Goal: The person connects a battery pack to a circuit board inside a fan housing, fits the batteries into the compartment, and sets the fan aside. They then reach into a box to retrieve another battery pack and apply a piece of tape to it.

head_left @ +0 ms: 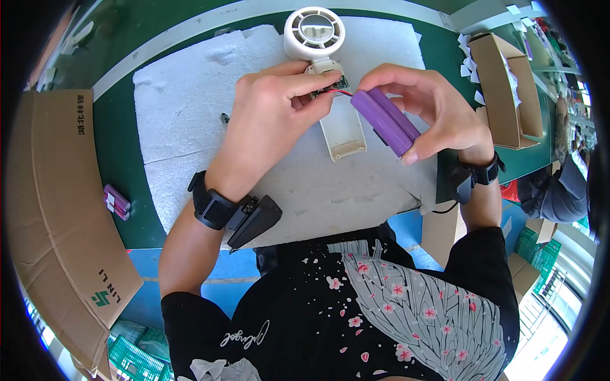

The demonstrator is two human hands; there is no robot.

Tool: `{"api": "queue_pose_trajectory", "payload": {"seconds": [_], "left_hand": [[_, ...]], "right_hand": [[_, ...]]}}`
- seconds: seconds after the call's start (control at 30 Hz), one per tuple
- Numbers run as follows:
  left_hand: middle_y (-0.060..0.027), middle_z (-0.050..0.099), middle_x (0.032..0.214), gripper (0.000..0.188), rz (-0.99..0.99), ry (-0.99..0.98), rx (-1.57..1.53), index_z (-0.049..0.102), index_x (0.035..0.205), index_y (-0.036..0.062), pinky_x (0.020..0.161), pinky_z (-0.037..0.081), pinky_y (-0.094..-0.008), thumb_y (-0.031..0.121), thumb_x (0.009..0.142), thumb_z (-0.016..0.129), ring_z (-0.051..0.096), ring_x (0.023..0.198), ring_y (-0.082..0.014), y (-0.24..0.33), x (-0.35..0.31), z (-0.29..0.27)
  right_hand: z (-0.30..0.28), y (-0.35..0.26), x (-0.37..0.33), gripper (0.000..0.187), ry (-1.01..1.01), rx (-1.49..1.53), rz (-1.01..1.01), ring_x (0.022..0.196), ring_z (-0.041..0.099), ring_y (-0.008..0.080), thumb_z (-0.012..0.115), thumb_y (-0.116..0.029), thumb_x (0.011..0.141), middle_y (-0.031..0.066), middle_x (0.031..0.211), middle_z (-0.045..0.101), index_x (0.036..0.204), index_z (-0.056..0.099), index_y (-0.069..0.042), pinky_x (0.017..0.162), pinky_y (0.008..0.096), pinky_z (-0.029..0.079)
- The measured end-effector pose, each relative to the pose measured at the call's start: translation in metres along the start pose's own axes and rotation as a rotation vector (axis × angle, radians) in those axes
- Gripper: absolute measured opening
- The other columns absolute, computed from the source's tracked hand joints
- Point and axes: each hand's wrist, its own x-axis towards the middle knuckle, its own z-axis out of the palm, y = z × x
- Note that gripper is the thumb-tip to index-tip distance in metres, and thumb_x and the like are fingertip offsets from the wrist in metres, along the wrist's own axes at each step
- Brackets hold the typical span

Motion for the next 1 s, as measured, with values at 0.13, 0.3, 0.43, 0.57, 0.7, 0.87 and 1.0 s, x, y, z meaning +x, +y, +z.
{"api": "queue_pose_trajectory", "payload": {"seconds": [0.13, 0.3, 0.43, 0.57, 0.7, 0.87, 1.0], "left_hand": [[-0.0130, 0.067, 0.090, 0.028, 0.003, -0.046, -0.001, 0.071, 0.106, 0.0070, 0.062, 0.053, -0.0274, 0.004, 0.079, 0.069, 0.067, 0.068, -0.0196, 0.000, 0.001, -0.005], [-0.0195, 0.067, 0.107, 0.031, 0.002, -0.158, 0.032, 0.069, 0.112, 0.0077, 0.071, 0.053, -0.0299, 0.003, 0.082, 0.067, 0.069, 0.082, -0.0257, -0.002, 0.002, -0.015], [-0.0217, 0.065, 0.109, 0.031, 0.023, -0.199, 0.060, 0.068, 0.114, 0.0088, 0.075, 0.053, -0.0323, 0.004, 0.083, 0.066, 0.068, 0.089, -0.0330, 0.000, 0.004, -0.018], [-0.0183, 0.065, 0.097, 0.026, 0.103, -0.134, 0.060, 0.068, 0.109, 0.0065, 0.069, 0.051, -0.0363, 0.006, 0.083, 0.066, 0.064, 0.080, -0.0356, -0.003, 0.003, -0.014], [-0.0204, 0.065, 0.102, 0.029, 0.092, -0.160, 0.074, 0.068, 0.112, 0.0090, 0.072, 0.052, -0.0343, 0.005, 0.083, 0.066, 0.064, 0.085, -0.0368, -0.002, 0.002, -0.018], [-0.0231, 0.064, 0.108, 0.033, 0.055, -0.212, 0.068, 0.067, 0.115, 0.0112, 0.074, 0.052, -0.0325, 0.002, 0.084, 0.064, 0.065, 0.090, -0.0373, 0.000, 0.003, -0.019], [-0.0231, 0.064, 0.108, 0.034, 0.081, -0.219, 0.054, 0.067, 0.116, 0.0114, 0.073, 0.052, -0.0329, 0.000, 0.084, 0.063, 0.066, 0.087, -0.0363, -0.003, 0.004, -0.018]], "right_hand": [[0.012, -0.003, 0.002, 0.082, 0.018, -0.219, -0.028, 0.109, 0.053, 0.0184, 0.088, -0.015, 0.052, 0.0058, 0.120, 0.056, 0.126, 0.053, -0.004, 0.088, 0.0303, 0.045], [0.036, -0.004, 0.004, 0.077, 0.164, -0.466, -0.042, 0.104, 0.056, 0.0202, 0.088, -0.014, 0.053, 0.0059, 0.121, 0.056, 0.122, 0.056, -0.006, 0.083, 0.0296, 0.047], [0.051, 0.000, 0.005, 0.074, 0.248, -0.613, -0.151, 0.101, 0.057, 0.0225, 0.088, -0.011, 0.055, 0.0080, 0.121, 0.056, 0.121, 0.056, -0.005, 0.082, 0.0312, 0.050], [0.059, 0.001, 0.002, 0.070, 0.285, -0.749, -0.255, 0.099, 0.058, 0.0243, 0.087, -0.009, 0.056, 0.0106, 0.121, 0.056, 0.119, 0.057, -0.003, 0.082, 0.0339, 0.052], [0.065, -0.009, -0.001, 0.066, 0.292, -0.768, -0.237, 0.097, 0.060, 0.0263, 0.086, -0.007, 0.056, 0.0136, 0.124, 0.056, 0.116, 0.059, -0.002, 0.082, 0.0355, 0.052], [0.063, -0.002, -0.003, 0.060, 0.320, -0.782, -0.282, 0.091, 0.062, 0.0286, 0.085, -0.005, 0.054, 0.0168, 0.127, 0.055, 0.110, 0.062, -0.002, 0.079, 0.0347, 0.053], [0.061, 0.003, -0.004, 0.052, 0.343, -0.820, -0.317, 0.089, 0.062, 0.0283, 0.085, -0.003, 0.054, 0.0177, 0.127, 0.056, 0.101, 0.063, -0.002, 0.077, 0.0338, 0.054]]}}
